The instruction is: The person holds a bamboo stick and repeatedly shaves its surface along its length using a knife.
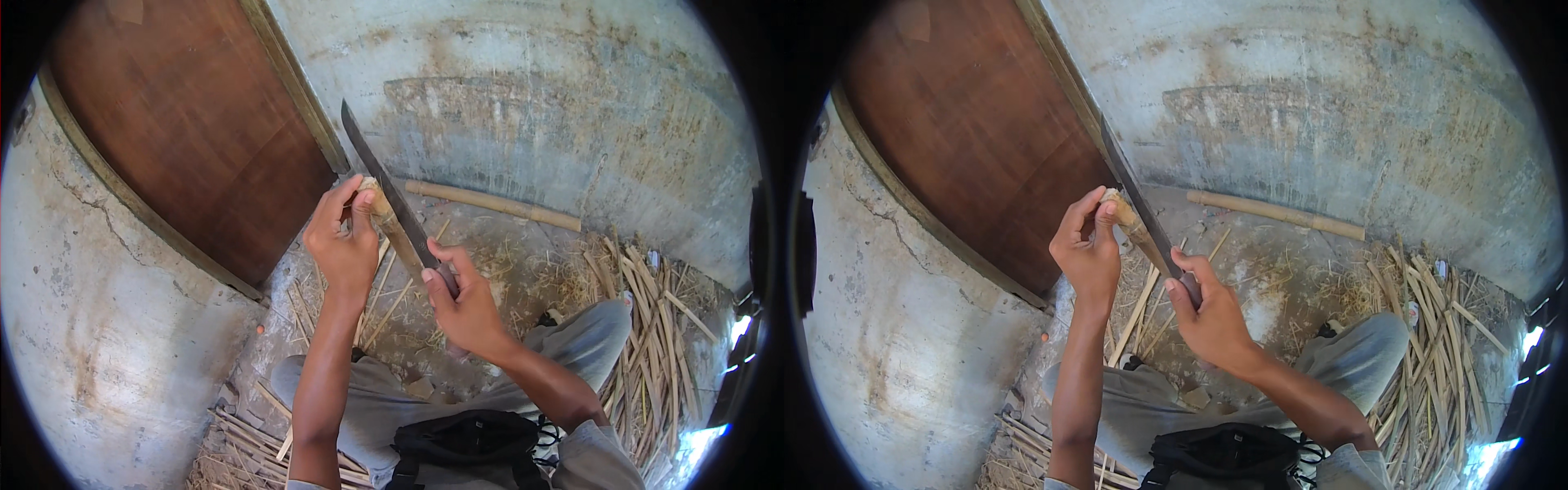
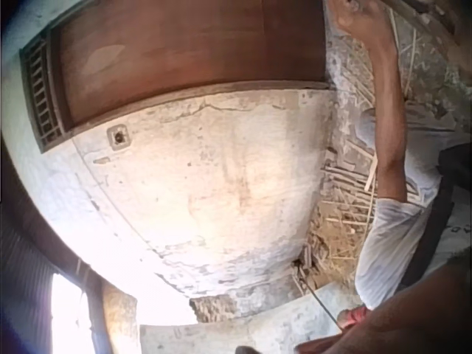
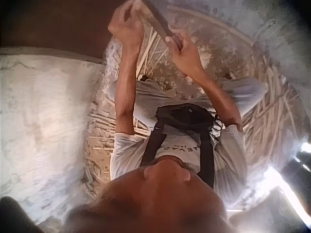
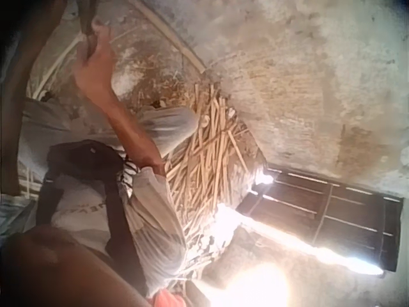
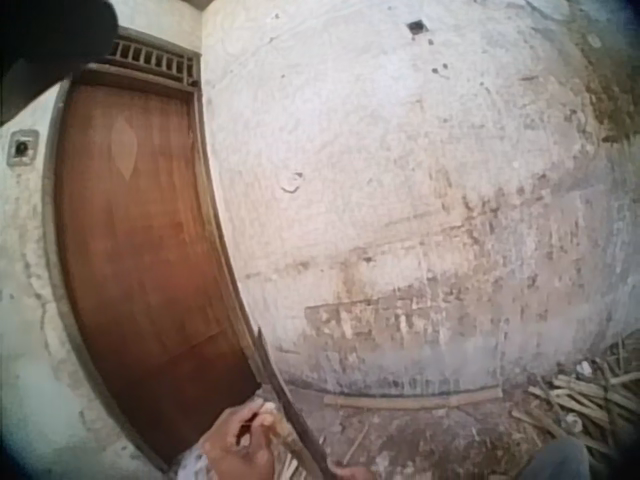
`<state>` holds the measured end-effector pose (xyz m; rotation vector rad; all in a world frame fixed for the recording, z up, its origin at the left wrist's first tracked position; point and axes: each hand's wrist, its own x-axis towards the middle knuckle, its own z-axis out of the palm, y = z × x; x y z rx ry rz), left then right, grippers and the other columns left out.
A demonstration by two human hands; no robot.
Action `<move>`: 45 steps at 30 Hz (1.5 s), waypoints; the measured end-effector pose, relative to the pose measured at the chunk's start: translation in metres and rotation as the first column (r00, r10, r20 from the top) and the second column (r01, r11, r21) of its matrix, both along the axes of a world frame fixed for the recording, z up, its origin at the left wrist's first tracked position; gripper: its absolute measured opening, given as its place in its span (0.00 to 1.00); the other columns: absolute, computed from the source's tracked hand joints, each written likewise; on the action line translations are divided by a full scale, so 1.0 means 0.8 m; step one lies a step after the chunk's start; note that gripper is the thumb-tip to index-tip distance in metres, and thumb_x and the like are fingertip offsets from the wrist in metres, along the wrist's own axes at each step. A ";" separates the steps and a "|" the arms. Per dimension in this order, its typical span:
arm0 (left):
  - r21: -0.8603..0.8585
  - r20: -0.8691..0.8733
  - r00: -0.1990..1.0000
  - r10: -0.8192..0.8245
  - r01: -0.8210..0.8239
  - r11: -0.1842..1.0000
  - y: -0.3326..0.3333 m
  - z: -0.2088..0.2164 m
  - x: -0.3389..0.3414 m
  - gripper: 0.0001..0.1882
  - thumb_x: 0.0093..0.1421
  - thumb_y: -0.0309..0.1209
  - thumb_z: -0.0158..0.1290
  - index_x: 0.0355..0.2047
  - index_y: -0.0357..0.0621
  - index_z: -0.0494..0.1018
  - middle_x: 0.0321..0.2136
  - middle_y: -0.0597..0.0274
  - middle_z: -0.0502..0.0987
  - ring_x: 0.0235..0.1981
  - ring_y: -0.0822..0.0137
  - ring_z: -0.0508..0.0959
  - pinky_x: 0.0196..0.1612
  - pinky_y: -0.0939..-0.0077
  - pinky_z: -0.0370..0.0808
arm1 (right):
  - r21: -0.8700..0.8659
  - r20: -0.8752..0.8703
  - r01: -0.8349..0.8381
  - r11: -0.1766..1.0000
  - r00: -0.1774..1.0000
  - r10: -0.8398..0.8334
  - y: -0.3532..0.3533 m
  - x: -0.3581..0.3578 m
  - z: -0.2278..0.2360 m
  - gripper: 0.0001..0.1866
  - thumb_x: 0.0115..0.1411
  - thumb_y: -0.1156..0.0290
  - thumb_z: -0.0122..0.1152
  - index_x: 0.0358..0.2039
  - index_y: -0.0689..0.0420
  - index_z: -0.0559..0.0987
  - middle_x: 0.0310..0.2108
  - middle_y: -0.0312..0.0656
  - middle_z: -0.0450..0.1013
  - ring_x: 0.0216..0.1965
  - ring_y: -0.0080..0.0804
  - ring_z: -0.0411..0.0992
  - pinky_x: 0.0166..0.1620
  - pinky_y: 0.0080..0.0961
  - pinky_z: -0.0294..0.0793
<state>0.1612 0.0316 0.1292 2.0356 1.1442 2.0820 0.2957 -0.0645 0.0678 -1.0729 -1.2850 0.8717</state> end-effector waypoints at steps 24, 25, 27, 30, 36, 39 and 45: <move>-0.138 0.111 0.993 0.027 -0.011 0.990 0.011 -0.019 -0.058 0.12 0.61 0.24 0.55 0.44 0.31 0.75 0.35 0.59 0.80 0.34 0.74 0.79 0.39 0.81 0.77 | -0.322 0.207 0.029 0.946 0.977 0.040 0.002 -0.004 -0.201 0.19 0.63 0.69 0.55 0.54 0.54 0.68 0.20 0.41 0.68 0.20 0.23 0.64 0.27 0.22 0.65; -0.139 0.112 0.993 0.032 -0.016 0.990 0.013 -0.019 -0.059 0.12 0.61 0.24 0.55 0.44 0.31 0.75 0.35 0.59 0.80 0.34 0.74 0.79 0.39 0.81 0.77 | -0.323 0.208 0.025 0.946 0.977 0.045 0.005 -0.010 -0.180 0.19 0.63 0.69 0.55 0.54 0.54 0.68 0.20 0.41 0.68 0.20 0.23 0.64 0.27 0.22 0.65; -0.144 0.103 0.995 0.013 0.002 0.990 0.018 -0.022 -0.057 0.12 0.61 0.23 0.55 0.44 0.31 0.75 0.35 0.59 0.80 0.35 0.74 0.79 0.40 0.81 0.77 | -0.138 0.066 -0.019 0.990 0.997 0.028 0.005 -0.019 -0.131 0.18 0.64 0.70 0.54 0.54 0.55 0.69 0.17 0.36 0.64 0.19 0.17 0.60 0.25 0.19 0.62; -0.121 0.076 0.996 0.040 -0.030 0.992 0.020 -0.019 -0.058 0.11 0.61 0.23 0.55 0.43 0.30 0.75 0.35 0.59 0.80 0.35 0.74 0.79 0.41 0.81 0.76 | 0.003 0.172 -0.067 0.998 0.983 0.065 0.013 -0.018 -0.056 0.17 0.63 0.70 0.55 0.52 0.55 0.69 0.17 0.42 0.67 0.17 0.28 0.63 0.25 0.25 0.66; -0.138 0.164 0.984 0.066 -0.043 0.989 0.030 -0.023 -0.078 0.11 0.61 0.25 0.56 0.43 0.31 0.75 0.32 0.58 0.80 0.33 0.73 0.79 0.40 0.81 0.76 | -0.035 0.207 0.021 0.999 0.978 -0.013 0.021 -0.016 -0.241 0.17 0.62 0.71 0.56 0.50 0.55 0.68 0.23 0.46 0.73 0.24 0.39 0.75 0.30 0.31 0.71; -0.194 0.156 0.981 0.115 -0.084 0.977 0.018 -0.022 -0.102 0.11 0.61 0.25 0.55 0.43 0.31 0.75 0.32 0.58 0.80 0.33 0.74 0.79 0.40 0.81 0.76 | -0.089 0.340 0.020 0.996 0.941 0.012 0.009 0.023 -0.324 0.17 0.61 0.71 0.56 0.50 0.53 0.67 0.29 0.53 0.75 0.32 0.52 0.76 0.37 0.39 0.73; -0.177 0.159 0.983 0.091 -0.063 0.982 0.009 -0.027 -0.101 0.11 0.61 0.26 0.55 0.42 0.31 0.74 0.32 0.59 0.80 0.33 0.75 0.78 0.39 0.82 0.76 | -0.353 0.324 0.005 0.936 0.939 0.117 0.004 0.008 -0.275 0.19 0.63 0.64 0.54 0.53 0.51 0.68 0.24 0.52 0.74 0.26 0.50 0.76 0.31 0.37 0.73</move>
